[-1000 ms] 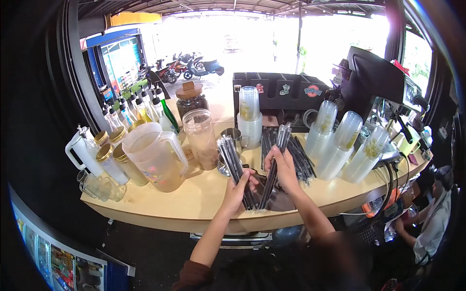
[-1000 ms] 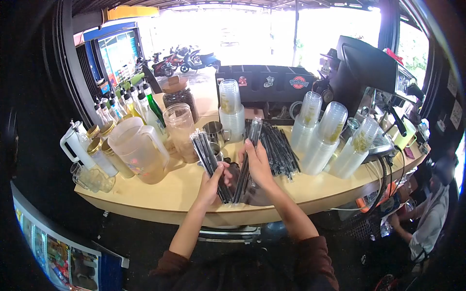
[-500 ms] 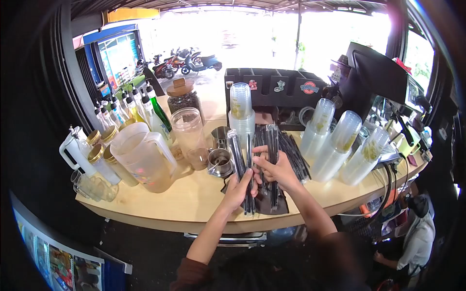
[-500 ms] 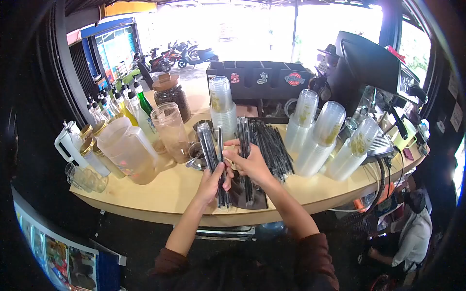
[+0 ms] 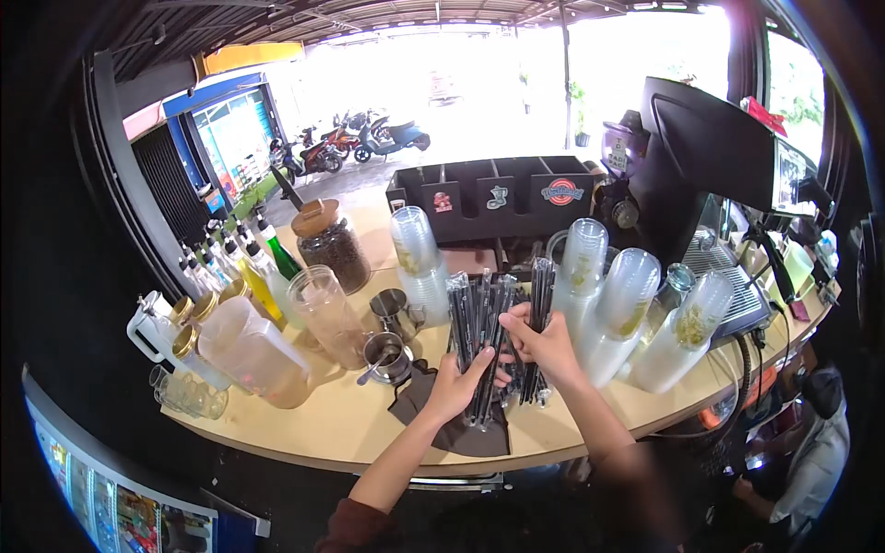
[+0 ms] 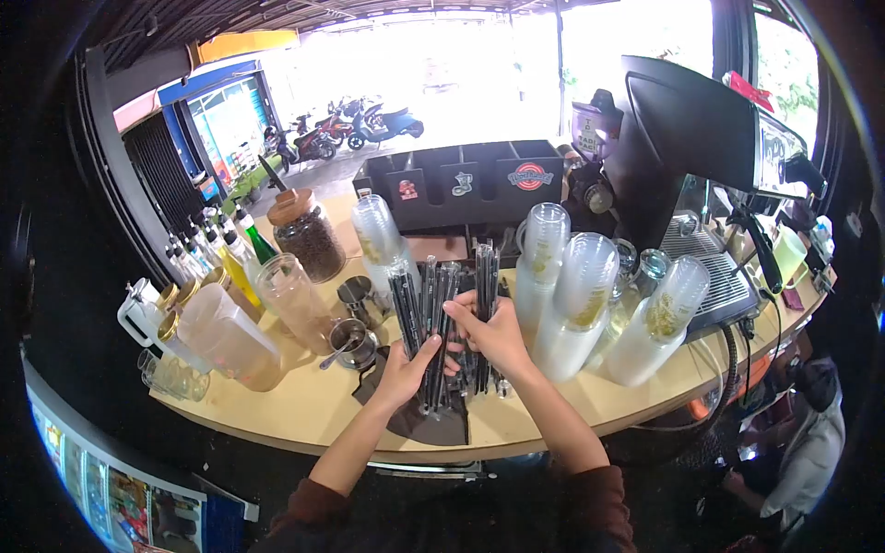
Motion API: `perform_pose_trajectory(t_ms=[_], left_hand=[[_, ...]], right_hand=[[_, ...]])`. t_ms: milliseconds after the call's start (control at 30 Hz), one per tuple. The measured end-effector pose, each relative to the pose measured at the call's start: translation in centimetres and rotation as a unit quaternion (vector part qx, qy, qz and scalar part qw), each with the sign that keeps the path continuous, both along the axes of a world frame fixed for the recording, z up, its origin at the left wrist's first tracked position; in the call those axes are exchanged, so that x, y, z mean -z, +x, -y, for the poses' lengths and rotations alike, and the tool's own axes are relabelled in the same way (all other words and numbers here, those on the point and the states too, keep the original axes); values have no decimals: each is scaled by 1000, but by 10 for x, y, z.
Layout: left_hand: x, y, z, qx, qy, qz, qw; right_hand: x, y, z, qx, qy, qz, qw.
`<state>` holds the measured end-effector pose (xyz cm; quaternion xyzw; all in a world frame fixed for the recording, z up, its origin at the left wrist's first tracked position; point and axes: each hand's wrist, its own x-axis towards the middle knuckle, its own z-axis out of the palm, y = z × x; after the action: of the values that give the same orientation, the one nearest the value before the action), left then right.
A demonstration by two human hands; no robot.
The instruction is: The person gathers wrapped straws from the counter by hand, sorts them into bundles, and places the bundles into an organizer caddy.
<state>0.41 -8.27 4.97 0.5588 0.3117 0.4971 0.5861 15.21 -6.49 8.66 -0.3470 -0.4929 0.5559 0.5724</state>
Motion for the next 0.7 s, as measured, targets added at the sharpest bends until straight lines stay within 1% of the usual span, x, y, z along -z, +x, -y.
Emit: perform_pose_trajectory(t_ms=[33, 167, 233, 333, 367, 400, 433, 467, 500, 533, 567, 600, 633, 667, 700], left_hand=[[8, 5, -5, 7, -7, 12, 1000], [9, 20, -6, 3, -5, 6, 1000], [14, 24, -10, 11, -14, 15, 1000], [14, 20, -14, 17, -34, 18, 999], [13, 18, -17, -28, 32, -43, 998], [11, 17, -18, -73, 99, -103, 987], [6, 18, -16, -72, 45, -19, 996], [10, 16, -24, -94, 37, 7, 995], [11, 10, -27, -119, 46, -13, 992], [11, 2, -29, -145, 54, -33, 987], [7, -4, -30, -117, 32, 2, 993], [1, -7, -30, -121, 34, 3, 992], [-6, -10, -27, -70, -9, 34, 997], [-14, -13, -26, -17, -51, 65, 996], [-22, -19, -25, 17, -99, 82, 992]], right_hand=[[2, 4, -1, 5, 1, 7, 1000], [9, 15, 2, 20, -17, 13, 1000], [12, 20, -1, 8, -6, 43, 999], [6, 22, -1, 35, -13, 17, 999], [8, 21, -5, 60, 20, 19, 998], [7, 22, -4, 60, 19, 21, 998], [3, 23, -2, 96, 71, 25, 993], [-2, 22, 1, 132, 124, 28, 983], [-2, 20, 0, 146, 174, 20, 974], [-6, 19, 3, 143, 176, 22, 974], [-13, 17, 7, 148, 207, 56, 966], [-17, 13, 10, 153, 237, 89, 955], [-12, 9, 5, 148, 315, 111, 931], [-23, 8, 10, 148, 422, 210, 869], [-25, 3, 12, 120, 456, 273, 838]])
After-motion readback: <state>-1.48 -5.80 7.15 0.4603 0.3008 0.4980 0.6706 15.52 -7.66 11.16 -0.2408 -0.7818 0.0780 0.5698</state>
